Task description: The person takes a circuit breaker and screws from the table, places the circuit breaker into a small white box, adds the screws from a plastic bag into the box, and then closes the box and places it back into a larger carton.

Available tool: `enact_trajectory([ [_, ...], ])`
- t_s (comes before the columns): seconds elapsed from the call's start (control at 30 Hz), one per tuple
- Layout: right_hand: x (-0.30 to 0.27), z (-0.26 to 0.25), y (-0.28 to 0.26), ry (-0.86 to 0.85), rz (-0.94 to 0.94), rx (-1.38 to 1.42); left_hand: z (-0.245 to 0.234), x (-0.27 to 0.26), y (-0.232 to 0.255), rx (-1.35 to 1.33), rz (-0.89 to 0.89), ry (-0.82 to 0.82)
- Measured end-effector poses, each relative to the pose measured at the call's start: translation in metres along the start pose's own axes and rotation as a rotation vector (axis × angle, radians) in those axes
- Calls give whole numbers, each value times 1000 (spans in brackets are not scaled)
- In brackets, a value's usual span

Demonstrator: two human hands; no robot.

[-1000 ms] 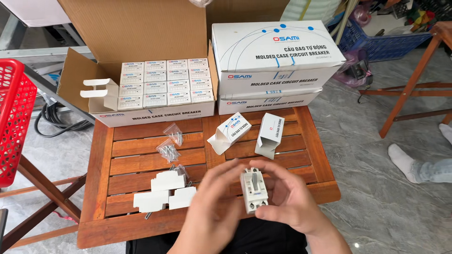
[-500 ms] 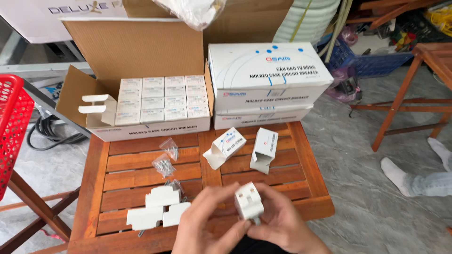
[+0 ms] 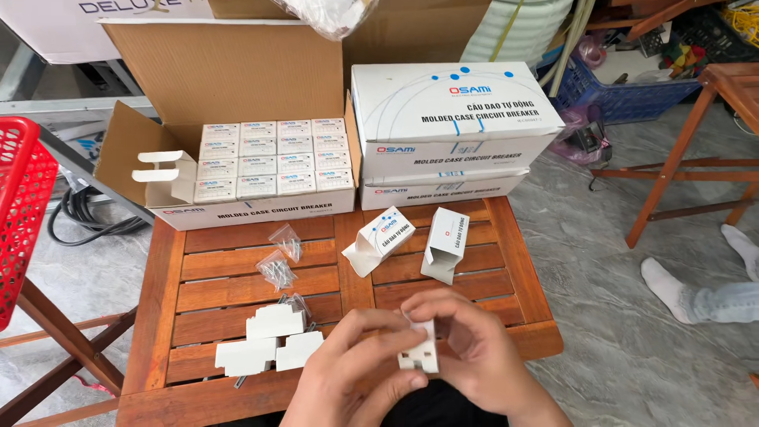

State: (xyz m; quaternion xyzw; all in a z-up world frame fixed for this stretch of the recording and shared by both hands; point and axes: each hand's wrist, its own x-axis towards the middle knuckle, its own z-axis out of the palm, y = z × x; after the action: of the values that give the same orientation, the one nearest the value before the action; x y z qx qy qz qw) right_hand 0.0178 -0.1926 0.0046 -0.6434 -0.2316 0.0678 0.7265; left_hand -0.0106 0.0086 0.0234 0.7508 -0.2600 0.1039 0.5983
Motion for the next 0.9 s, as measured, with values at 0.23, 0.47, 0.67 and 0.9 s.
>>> enact_trajectory([
  [0.23, -6, -12, 7, 137, 64, 185, 7, -8, 4, 127, 88, 10],
  [0.47, -4, -19, -8, 113, -44, 4, 15, -13, -5, -168, -341, 181],
  [0.67, -3, -9, -14, 77, -52, 86, 14, -7, -10, -173, -367, 179],
  [0.9, 7, 10, -32, 78, -184, -522, 18, 2, 3, 78, -370, 140],
])
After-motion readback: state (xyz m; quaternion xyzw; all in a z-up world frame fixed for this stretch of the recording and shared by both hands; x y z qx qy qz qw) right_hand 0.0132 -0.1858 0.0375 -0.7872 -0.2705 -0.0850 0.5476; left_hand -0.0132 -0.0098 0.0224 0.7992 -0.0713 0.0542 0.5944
